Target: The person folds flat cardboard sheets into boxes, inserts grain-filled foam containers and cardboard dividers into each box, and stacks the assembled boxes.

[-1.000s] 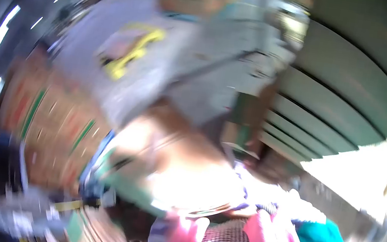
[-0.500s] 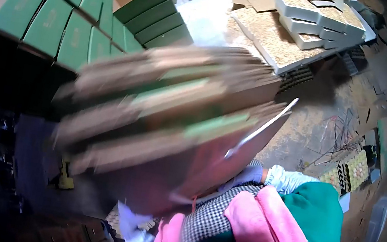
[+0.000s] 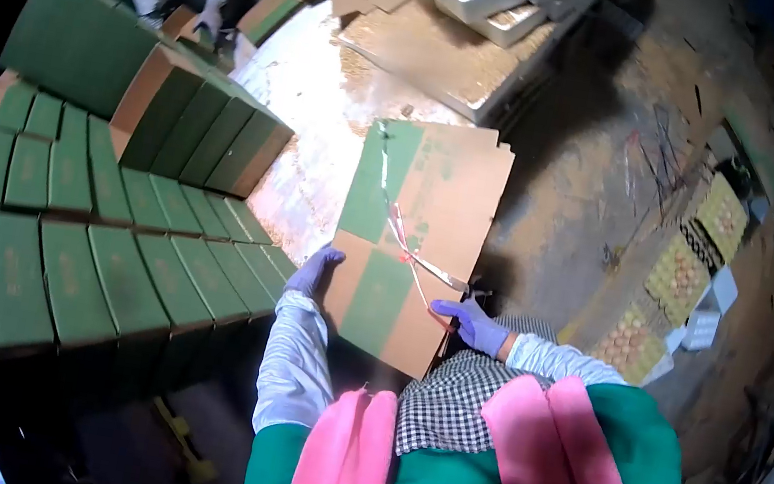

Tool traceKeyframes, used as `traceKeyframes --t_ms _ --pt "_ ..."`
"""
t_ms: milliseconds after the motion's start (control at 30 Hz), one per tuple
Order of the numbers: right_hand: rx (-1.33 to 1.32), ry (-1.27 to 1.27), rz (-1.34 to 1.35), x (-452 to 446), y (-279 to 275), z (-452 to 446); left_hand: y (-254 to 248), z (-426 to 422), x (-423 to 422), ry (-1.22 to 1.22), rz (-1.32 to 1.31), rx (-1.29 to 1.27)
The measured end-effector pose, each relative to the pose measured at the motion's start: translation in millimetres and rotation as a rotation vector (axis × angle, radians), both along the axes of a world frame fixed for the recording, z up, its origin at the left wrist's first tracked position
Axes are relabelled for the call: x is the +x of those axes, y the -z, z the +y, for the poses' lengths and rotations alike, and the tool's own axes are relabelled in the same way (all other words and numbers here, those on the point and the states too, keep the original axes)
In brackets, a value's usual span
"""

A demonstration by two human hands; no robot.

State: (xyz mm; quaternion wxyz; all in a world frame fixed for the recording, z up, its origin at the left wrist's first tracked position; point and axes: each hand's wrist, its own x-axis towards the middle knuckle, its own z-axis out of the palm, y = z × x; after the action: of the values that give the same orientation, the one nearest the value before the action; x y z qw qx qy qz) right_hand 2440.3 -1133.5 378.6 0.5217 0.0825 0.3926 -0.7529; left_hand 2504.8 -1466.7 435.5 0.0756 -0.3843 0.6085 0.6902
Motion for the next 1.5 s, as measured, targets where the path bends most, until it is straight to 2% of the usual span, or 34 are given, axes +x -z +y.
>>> traceKeyframes --t_ms 33,100,133,167,200,233,267,300,367,400,433,467,533,567,633,667,700,733,767,800,833,900,933,967,1000,1100,1167,1200,1233,1267,1300,1333,1400,1500 --pt "0.066 -0.103 -0.019 -5 0 -7 -15 5 -15 -0.161 -0.08 0.082" --pt "0.039 0.059 -0.037 -6 -8 -42 69 -93 -40 0.018 -0.028 0.055" --pt "0.059 0.052 -0.02 -14 -3 -63 54 -106 -65 -0.016 -0.017 -0.012" --pt "0.078 0.05 -0.015 -18 5 -83 22 -108 -94 0.067 -0.063 -0.193" --pt "0.081 0.042 0.014 -28 -11 -101 -13 -108 -123 0.143 -0.12 -0.376" --pt "0.086 0.03 0.044 -37 -29 -119 -35 -110 -152 0.334 -0.204 -0.668" --pt "0.145 0.02 0.062 -33 -30 -146 -3 -146 -167 0.428 -0.001 -0.874" --pt "0.199 0.002 0.083 -30 -30 -167 4 -128 -168 0.488 0.052 -0.941" --pt "0.037 0.145 0.153 -10 -14 -197 16 -91 -168 0.597 0.162 -1.086" --pt "0.039 0.221 0.256 -8 -3 -194 28 -70 -155 0.682 0.008 -1.338" --pt "0.086 0.131 0.195 -4 15 -193 35 -57 -147 0.751 -0.148 -1.59" --pt "0.13 0.039 0.135 0 33 -192 35 -51 -141 0.7 -0.053 -1.548" --pt "-0.048 -0.074 0.089 -7 40 -131 30 -38 -140 0.642 0.052 -1.506" --pt "-0.227 -0.157 0.11 -13 55 -97 29 -36 -140 0.629 0.077 -1.506" --pt "-0.367 -0.174 0.097 -16 105 -34 27 -41 -141 0.649 0.171 -1.518" --pt "-0.285 -0.191 0.033 -24 119 10 14 -29 -145 0.688 0.218 -1.511" --pt "-0.22 -0.197 -0.108 -17 174 44 -1 -17 -155 0.812 0.281 -1.558" --pt "0.053 -0.241 0.048 -22 185 90 -12 1 -167 0.885 0.274 -1.51" --pt "0.086 -0.338 -0.039 -11 261 126 -13 15 -174 0.956 0.264 -1.46" --pt "0.604 -0.838 0.555 -31 255 153 -4 21 -178 0.951 0.286 -1.409" --pt "0.8 -0.777 0.438 -25 272 181 -1 36 -183 0.937 0.34 -1.482" --pt "1.317 -0.872 0.217 -46 280 200 6 38 -184 0.877 0.335 -1.449" --pt "1.453 -0.642 0.271 -52 292 205 13 34 -184 0.861 0.402 -1.45" --pt "1.573 -0.41 0.316 -50 301 209 17 30 -182 0.835 0.355 -1.44" --pt "1.501 -0.333 0.355 -52 319 215 20 30 -182 0.812 0.354 -1.408" --pt "1.324 -0.257 0.234 -66 316 192 21 33 -181 0.789 0.329 -1.364" --pt "1.166 0.026 0.233 -40 337 159 22 31 -180 0.784 0.325 -1.34" --pt "1.118 -0.017 0.277 -21 357 145 23 30 -180 0.791 0.316 -1.376" --pt "1.01 0.048 0.329 3 377 130 25 32 -180 0.764 0.329 -1.351" --pt "0.9 0.032 0.185 5 364 117 25 34 -180 0.763 0.334 -1.346" --pt "0.912 -0.088 0.477 17 358 107 25 35 -181 0.762 0.34 -1.341" --pt "0.882 -0.104 0.436 22 358 97 25 36 -181 0.756 0.326 -1.335" --pt "0.822 -0.088 -0.08 24 355 86 27 33 -181 0.741 0.332 -1.314" --pt "1.053 -0.028 0.064 24 388 78 27 27 -181 0.816 0.33 -1.427"
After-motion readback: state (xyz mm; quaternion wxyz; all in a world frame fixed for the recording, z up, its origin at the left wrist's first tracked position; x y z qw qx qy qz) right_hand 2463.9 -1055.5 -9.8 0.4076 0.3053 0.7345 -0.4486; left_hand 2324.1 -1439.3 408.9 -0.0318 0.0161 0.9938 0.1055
